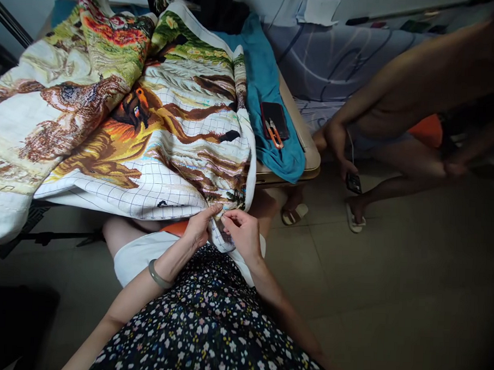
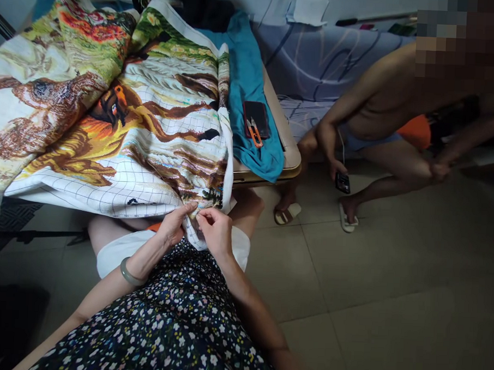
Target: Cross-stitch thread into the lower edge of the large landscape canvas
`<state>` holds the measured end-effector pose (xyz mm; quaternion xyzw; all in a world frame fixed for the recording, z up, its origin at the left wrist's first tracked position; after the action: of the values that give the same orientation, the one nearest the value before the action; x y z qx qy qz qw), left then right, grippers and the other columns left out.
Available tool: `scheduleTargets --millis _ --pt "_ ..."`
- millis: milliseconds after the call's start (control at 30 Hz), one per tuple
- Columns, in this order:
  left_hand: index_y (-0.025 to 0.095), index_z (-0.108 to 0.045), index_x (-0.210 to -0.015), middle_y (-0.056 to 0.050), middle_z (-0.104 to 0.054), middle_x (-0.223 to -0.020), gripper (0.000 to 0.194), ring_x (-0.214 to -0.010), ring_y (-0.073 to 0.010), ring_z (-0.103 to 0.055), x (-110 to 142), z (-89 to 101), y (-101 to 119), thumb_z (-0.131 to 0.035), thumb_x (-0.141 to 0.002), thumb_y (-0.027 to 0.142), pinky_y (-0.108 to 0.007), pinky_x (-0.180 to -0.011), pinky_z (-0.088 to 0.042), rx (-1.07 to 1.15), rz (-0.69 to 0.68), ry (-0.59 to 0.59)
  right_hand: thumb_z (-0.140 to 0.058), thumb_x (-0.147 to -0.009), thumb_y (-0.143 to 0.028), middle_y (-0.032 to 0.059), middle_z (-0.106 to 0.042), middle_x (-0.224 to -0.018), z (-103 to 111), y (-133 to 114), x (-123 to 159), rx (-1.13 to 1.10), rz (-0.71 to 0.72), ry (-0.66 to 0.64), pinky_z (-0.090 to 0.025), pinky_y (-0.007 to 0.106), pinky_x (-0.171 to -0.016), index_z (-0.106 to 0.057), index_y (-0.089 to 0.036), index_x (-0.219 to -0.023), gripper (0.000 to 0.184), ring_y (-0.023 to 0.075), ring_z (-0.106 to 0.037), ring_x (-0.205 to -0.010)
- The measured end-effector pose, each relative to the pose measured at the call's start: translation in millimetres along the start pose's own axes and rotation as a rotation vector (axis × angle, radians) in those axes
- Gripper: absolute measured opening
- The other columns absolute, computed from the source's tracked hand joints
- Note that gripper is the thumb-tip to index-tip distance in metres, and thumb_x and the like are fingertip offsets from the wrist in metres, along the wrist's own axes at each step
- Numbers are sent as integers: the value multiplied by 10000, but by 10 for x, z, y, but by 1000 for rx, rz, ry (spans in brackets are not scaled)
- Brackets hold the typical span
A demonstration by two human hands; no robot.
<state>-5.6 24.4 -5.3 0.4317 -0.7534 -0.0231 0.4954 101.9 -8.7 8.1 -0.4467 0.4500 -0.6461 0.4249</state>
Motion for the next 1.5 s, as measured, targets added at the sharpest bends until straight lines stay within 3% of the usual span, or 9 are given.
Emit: scheduleTargets --millis 167,267,567,700,833,1100,1400,1500 --pt "94 -687 -690 -58 -694 -635 283 -542 -160 -616 20 -9 26 -861 -488 187 -297 -594 -514 -10 25 -46 -630 -746 -268 -7 -649 -678 -45 17 64 76 123 129 -519 267 -596 -595 -198 -936 205 160 -630 -614" --pt "91 -691 -710 -56 -695 -644 267 -540 -151 -608 24 -9 34 -847 -516 187 -287 -587 -507 -7 25 -69 -618 -764 -246 -41 -622 -645 -59 11 88 70 151 127 -517 262 -608 -574 -215 -1015 257 148 -620 -588" --pt "110 -684 -707 -39 -689 -641 261 -533 -138 -594 1 12 33 -851 -534 211 -283 -590 -506 -7 78 -132 -640 -741 -305 8 -667 -671 -83 65 -13 -6 63 131 -504 268 -541 -627 -184 -806 139 143 -602 -522" --pt "112 -670 -664 -28 -664 -594 266 -511 -133 -570 -54 42 18 -857 -507 216 -280 -564 -477 -44 60 -90 -657 -714 -330 6 -646 -620 -87 57 -26 -59 -6 81 -489 254 -496 -622 -173 -727 162 135 -582 -488" --pt "109 -658 -656 -12 -644 -582 290 -508 -126 -558 -61 28 14 -857 -477 222 -277 -552 -459 -45 14 -19 -635 -733 -311 3 -635 -607 -85 39 3 -5 42 81 -480 248 -506 -626 -178 -724 134 133 -567 -500" --pt "114 -660 -634 -15 -650 -583 288 -542 -125 -577 17 -39 40 -854 -444 210 -268 -614 -480 -15 -23 8 -588 -805 -289 29 -684 -724 -71 76 43 153 215 84 -508 258 -593 -632 -199 -755 112 166 -632 -655" --pt "118 -671 -648 -29 -684 -619 252 -557 -136 -603 57 -73 49 -837 -469 178 -274 -625 -507 3 -23 14 -573 -825 -258 35 -696 -751 -34 45 37 233 309 101 -518 282 -660 -648 -199 -743 126 172 -642 -687" --pt "124 -662 -649 -28 -675 -605 238 -527 -134 -591 61 -73 49 -828 -490 186 -275 -595 -497 -5 -14 15 -582 -815 -263 29 -692 -723 -44 50 27 214 279 110 -522 280 -626 -646 -201 -728 125 172 -645 -652"
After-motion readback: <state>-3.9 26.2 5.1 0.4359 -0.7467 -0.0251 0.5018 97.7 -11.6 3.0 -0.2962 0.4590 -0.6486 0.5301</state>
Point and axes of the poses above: each hand's wrist, its own x-axis away from the middle knuckle, its own z-axis out of the back of the hand, y = z × x, the point moved 1 cm from there along -x, towards the middle knuckle
